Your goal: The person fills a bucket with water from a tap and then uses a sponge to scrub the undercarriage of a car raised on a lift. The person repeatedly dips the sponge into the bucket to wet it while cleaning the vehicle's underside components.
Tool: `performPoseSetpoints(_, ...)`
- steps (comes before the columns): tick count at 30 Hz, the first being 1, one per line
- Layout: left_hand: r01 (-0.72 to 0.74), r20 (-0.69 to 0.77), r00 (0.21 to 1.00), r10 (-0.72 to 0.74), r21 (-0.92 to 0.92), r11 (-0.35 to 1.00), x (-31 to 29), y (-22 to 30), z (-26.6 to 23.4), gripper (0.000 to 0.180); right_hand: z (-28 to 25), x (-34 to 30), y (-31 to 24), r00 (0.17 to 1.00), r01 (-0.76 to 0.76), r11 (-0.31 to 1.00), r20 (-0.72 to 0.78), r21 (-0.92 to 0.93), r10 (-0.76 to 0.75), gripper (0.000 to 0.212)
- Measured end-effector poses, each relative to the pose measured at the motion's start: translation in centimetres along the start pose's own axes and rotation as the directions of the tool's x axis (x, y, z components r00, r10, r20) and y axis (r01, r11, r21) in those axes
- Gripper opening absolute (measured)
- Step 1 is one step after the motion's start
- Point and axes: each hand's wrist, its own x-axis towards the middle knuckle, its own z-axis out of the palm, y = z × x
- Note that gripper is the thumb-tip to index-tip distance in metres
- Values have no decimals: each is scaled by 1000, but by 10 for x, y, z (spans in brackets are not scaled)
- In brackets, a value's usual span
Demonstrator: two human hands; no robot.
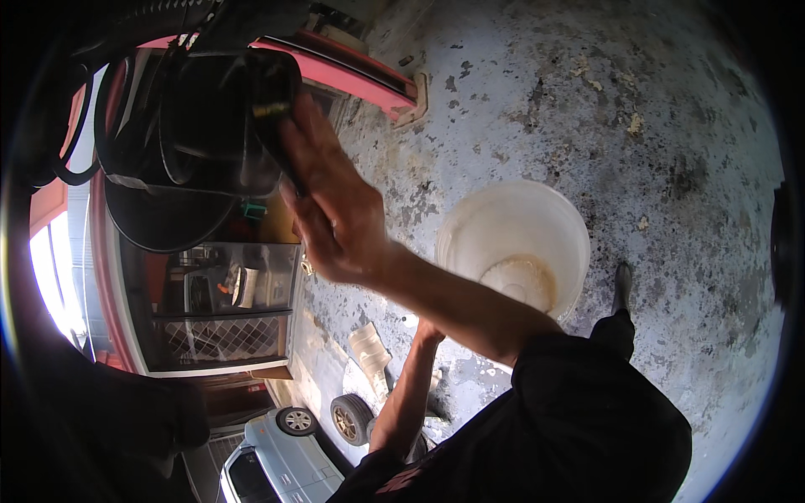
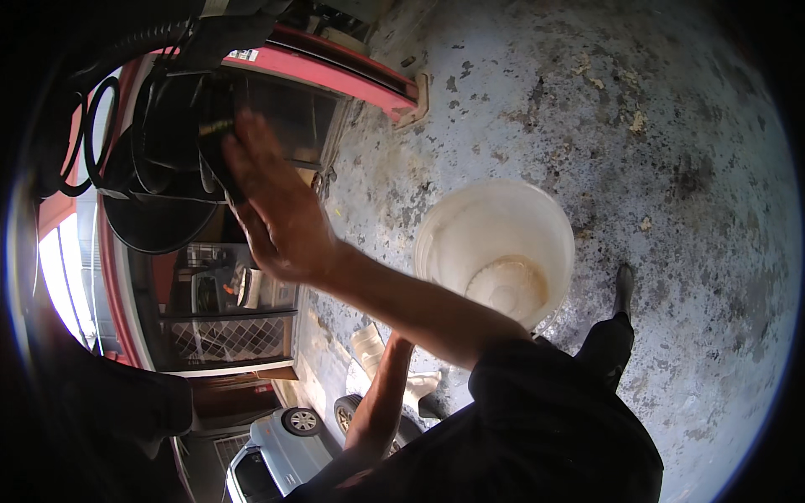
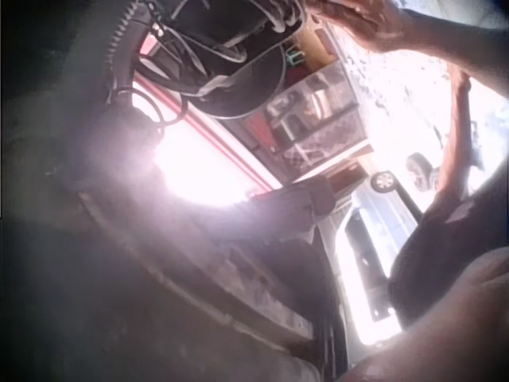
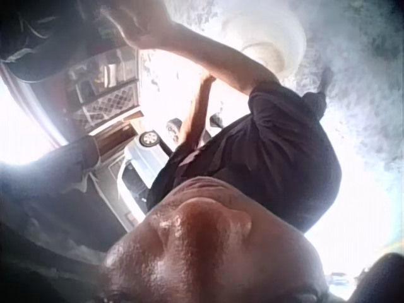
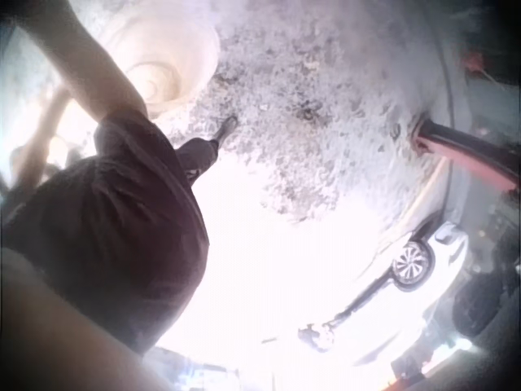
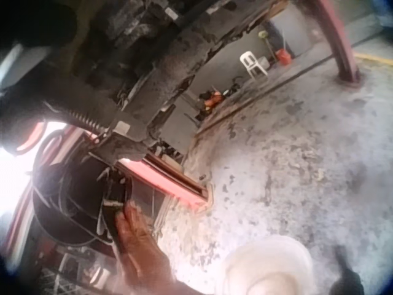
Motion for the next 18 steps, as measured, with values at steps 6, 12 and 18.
performPoseSetpoints(6, -44, 26, 999, 45, -31, 999, 17, 7, 0, 57, -5, 15, 2, 999, -34, 998, -17, 48, 35, 41)
performPoseSetpoints(12, -105, 71, 991, 109, -54, 993, 35, 5, 1, 57, -10, 41, 16, 997, 8, 995, 78, 103, -16, 42)
performPoseSetpoints(18, -157, 98, 982, 164, -69, 985, 48, -2, -5, 56, -10, 26, 17, 997, -33, 992, 78, 121, 23, 37)
